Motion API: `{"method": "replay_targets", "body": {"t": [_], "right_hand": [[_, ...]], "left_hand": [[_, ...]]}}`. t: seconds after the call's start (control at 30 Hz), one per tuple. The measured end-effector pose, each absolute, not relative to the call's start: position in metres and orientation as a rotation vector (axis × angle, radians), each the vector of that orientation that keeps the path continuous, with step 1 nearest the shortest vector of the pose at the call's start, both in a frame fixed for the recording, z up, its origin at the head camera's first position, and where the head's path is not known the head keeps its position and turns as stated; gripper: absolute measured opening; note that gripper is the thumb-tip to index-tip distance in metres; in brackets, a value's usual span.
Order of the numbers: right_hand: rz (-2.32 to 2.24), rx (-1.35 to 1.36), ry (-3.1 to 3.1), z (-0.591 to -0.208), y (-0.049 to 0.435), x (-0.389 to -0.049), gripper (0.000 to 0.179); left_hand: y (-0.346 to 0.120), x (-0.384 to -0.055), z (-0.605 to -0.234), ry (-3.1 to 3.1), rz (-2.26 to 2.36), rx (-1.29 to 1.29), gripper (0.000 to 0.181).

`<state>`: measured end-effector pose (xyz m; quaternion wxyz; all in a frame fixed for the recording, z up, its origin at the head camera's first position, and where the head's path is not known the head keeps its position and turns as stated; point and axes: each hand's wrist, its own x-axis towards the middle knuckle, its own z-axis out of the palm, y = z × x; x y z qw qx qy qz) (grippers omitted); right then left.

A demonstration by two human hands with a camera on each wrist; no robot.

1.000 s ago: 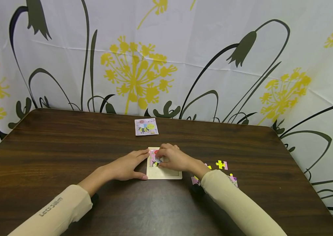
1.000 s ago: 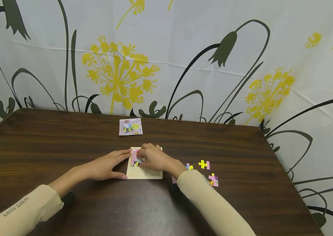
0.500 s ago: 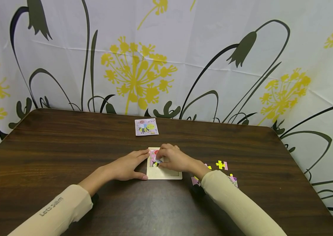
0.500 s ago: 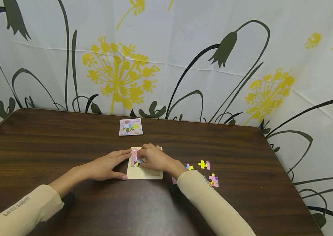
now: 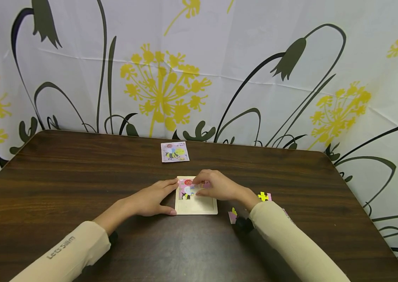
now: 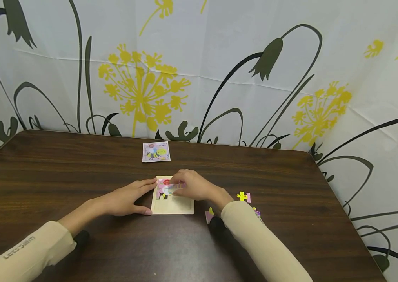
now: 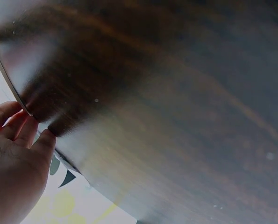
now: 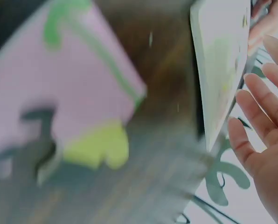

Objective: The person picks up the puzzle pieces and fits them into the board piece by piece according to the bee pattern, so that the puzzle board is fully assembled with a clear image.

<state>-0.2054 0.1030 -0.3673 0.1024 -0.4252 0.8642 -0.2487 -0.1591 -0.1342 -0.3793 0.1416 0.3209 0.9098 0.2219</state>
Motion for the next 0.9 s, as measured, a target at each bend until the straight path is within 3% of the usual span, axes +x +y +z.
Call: {"method": "replay_targets", "body": {"t": [0.9], "right_hand": [[-0.648, -0.827, 2.584, -0.36, 0.23, -0.208, 0.026]], "left_hand": [[-0.133, -0.158, -0.38, 2.615, 0.639, 0.913, 0.079]]}}
